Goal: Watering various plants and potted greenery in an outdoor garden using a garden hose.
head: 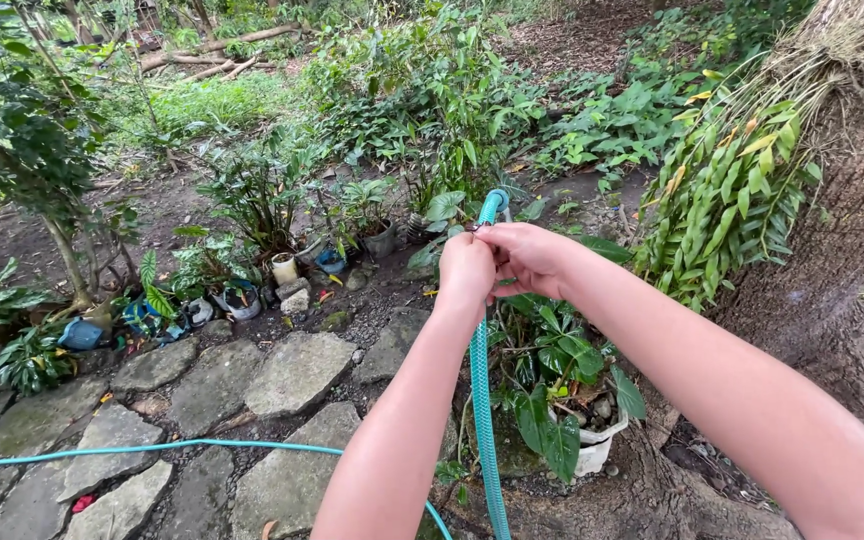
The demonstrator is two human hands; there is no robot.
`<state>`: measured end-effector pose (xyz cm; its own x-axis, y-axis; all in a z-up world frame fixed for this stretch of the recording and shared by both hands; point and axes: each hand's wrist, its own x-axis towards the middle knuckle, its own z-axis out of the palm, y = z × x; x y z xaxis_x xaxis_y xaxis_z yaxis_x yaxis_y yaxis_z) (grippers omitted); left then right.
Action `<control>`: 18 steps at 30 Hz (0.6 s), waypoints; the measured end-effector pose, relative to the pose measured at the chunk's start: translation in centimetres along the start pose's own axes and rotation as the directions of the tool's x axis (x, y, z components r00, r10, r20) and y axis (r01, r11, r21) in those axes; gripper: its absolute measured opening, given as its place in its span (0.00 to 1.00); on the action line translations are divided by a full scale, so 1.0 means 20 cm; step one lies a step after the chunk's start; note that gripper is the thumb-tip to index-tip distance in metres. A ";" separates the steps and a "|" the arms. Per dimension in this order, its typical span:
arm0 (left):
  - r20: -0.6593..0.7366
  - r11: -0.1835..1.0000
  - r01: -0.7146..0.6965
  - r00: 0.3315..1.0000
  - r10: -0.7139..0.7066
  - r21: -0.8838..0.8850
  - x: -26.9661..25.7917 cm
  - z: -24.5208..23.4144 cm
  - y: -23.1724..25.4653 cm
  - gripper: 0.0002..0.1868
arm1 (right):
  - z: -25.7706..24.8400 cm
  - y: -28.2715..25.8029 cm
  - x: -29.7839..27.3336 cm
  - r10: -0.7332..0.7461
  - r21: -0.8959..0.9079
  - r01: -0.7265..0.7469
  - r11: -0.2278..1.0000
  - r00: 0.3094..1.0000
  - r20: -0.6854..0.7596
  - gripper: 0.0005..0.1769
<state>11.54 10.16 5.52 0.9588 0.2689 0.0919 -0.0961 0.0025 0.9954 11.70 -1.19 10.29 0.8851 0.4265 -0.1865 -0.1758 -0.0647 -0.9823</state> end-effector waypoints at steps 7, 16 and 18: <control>-0.006 1.000 0.014 1.000 -0.014 0.007 -0.04 -0.04 0.02 0.19 | 0.03 0.03 0.03 0.018 0.010 -0.018 1.000 1.000 0.018 0.16; -0.016 0.999 0.037 0.999 -0.038 -0.016 -0.02 -0.04 -0.05 0.19 | 0.02 0.06 0.05 0.029 -0.024 -0.028 0.999 0.999 0.024 0.17; -0.004 0.998 0.042 0.999 -0.042 -0.048 -0.03 -0.04 -0.04 0.19 | 0.03 0.05 0.04 0.035 -0.024 -0.034 0.999 0.999 0.018 0.18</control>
<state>10.91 10.71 4.58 0.9608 0.2728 0.0500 -0.0689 0.0601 0.9958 11.98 -0.42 9.16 0.8706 0.4399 -0.2202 -0.1956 -0.1012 -0.9754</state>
